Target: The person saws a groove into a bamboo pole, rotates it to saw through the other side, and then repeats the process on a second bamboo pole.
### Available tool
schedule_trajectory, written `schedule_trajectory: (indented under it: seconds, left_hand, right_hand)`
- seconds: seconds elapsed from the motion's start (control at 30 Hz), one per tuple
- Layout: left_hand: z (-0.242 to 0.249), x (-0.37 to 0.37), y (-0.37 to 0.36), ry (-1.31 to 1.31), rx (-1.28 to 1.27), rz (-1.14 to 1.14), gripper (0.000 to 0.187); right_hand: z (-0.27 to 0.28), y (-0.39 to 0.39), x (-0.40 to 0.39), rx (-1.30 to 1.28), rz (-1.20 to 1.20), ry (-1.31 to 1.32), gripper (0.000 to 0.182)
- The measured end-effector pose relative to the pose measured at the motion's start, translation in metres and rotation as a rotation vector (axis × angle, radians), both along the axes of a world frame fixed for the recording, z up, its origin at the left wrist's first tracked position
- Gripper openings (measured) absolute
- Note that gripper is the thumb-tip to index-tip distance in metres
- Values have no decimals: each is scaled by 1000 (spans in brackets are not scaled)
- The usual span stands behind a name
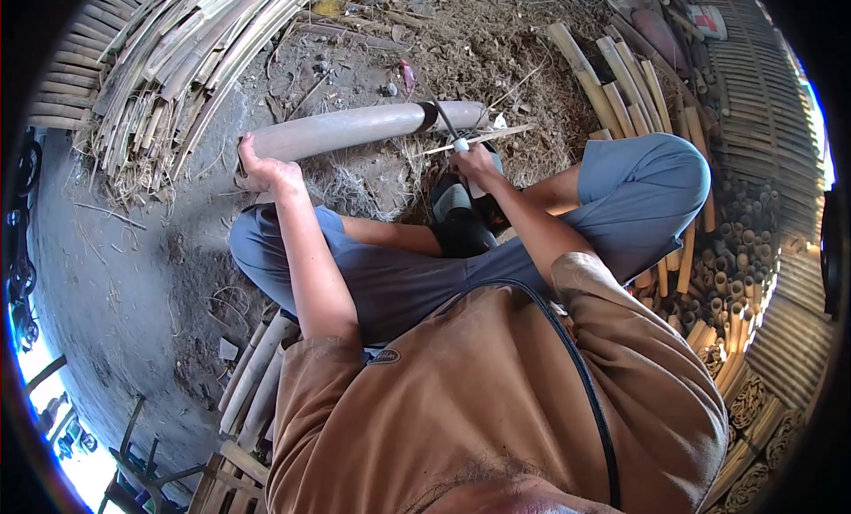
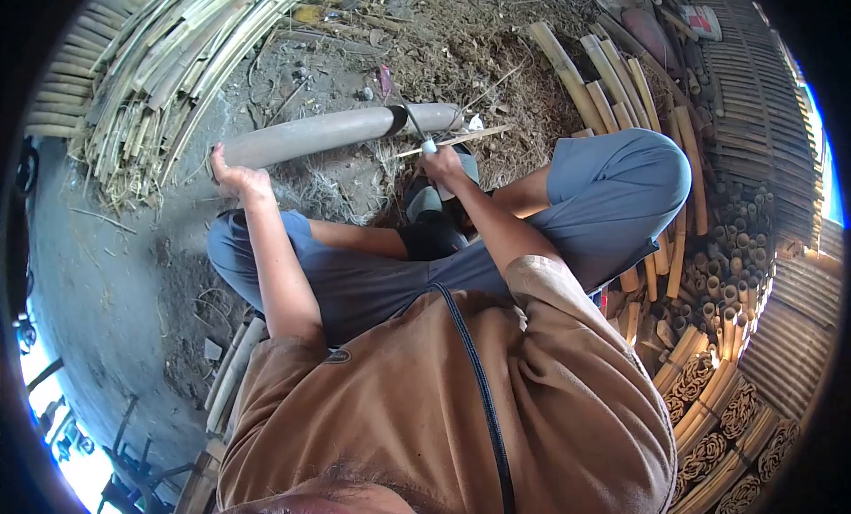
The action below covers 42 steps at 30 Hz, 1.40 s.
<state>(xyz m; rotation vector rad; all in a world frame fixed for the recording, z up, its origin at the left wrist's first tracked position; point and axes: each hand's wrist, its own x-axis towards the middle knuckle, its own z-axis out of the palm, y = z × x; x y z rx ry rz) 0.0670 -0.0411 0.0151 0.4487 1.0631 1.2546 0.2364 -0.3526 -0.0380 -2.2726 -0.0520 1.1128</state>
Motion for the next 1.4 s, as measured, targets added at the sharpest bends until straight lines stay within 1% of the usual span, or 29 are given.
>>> schedule_trajectory:
  seconds: [0.07,0.1,0.13,0.17,0.23,0.27,0.33,0.37,0.4,0.47,0.5,0.57,0.63,0.67,0.73,0.77,0.8,0.87,0.9,0.97,1.0,1.03,1.07,1.13,1.2,1.27,1.3,1.33,1.4]
  left_hand:
    - [0,4,2,3,-20,40,44]
    - [5,4,0,-3,-21,59,47]
    - [9,4,-2,-8,-23,78,49]
    - [14,6,-4,-7,-22,88,49]
    - [21,4,-9,19,-17,96,49]
    - [20,3,-10,33,-39,108,48]
    - [21,1,-11,60,-79,129,47]
    - [17,-1,-9,39,-70,116,46]
    - [8,-2,-5,10,-58,104,45]
    - [-6,-2,6,-28,-23,85,42]
    - [-7,0,8,-31,-3,73,41]
    - [-11,5,12,-31,25,48,38]
    - [0,6,4,-11,28,25,36]
    - [-3,4,1,-46,27,13,36]
    - [-8,0,6,-109,48,-20,36]
    - [-12,-5,8,-166,107,-77,37]
    - [-17,-10,9,-175,120,-79,41]
    - [-23,-14,12,-208,144,-76,48]
    - [-21,-13,12,-183,149,-70,53]
    - [-16,-9,11,-144,155,-53,65]
    - [-13,-6,11,-133,194,-57,69]
    - [-12,-2,11,-123,232,-60,74]
    - [-12,2,12,-112,268,-61,79]
    - [-2,5,8,-98,215,-29,82]
    - [-3,2,3,-85,178,-17,82]
    - [-5,-4,7,-82,180,-28,81]
    - [-6,-8,8,-101,175,-65,79]
    - [-9,-12,9,-124,170,-99,77]
    - [-19,-14,15,-158,185,-138,73]
  right_hand:
    - [-25,0,2,-15,102,-227,28]
    - [-21,5,-1,53,20,-61,26]
    - [-1,17,-17,120,-110,-47,26]
    - [-56,17,-14,218,-25,-39,26]
    - [-31,26,-32,221,374,-284,27]
    - [16,36,-37,97,539,-370,28]
    - [10,34,-31,48,592,-361,29]
    - [-7,24,-23,50,473,-359,32]
    - [-4,20,-14,-86,351,-301,36]
    - [-43,-6,8,-113,32,-304,33]
    - [-38,-13,18,-147,197,-281,36]
    - [-38,-21,20,-186,62,-263,37]
    - [-22,-11,0,83,50,-152,39]
    - [-49,-9,-1,285,-38,18,41]
    - [14,29,-23,232,398,-187,41]
    - [-3,32,-28,218,409,-353,35]
    - [-8,31,-24,265,465,-332,35]
    - [-19,23,-15,125,365,-289,35]
    - [-42,6,-8,134,334,-441,31]
    - [-95,-21,25,72,16,-315,21]
    - [-83,-25,32,-12,-56,-179,20]
    - [-82,-28,31,19,27,-242,20]
    - [-81,-25,24,102,-36,-185,19]
    - [-63,-14,6,262,-166,-68,20]
    - [-59,12,-11,296,-102,52,23]
    - [-18,28,-20,239,347,-280,25]
    - [-21,27,-19,243,322,-282,23]
    - [-6,26,-17,216,378,-273,27]
    - [-44,4,-1,130,101,-223,27]
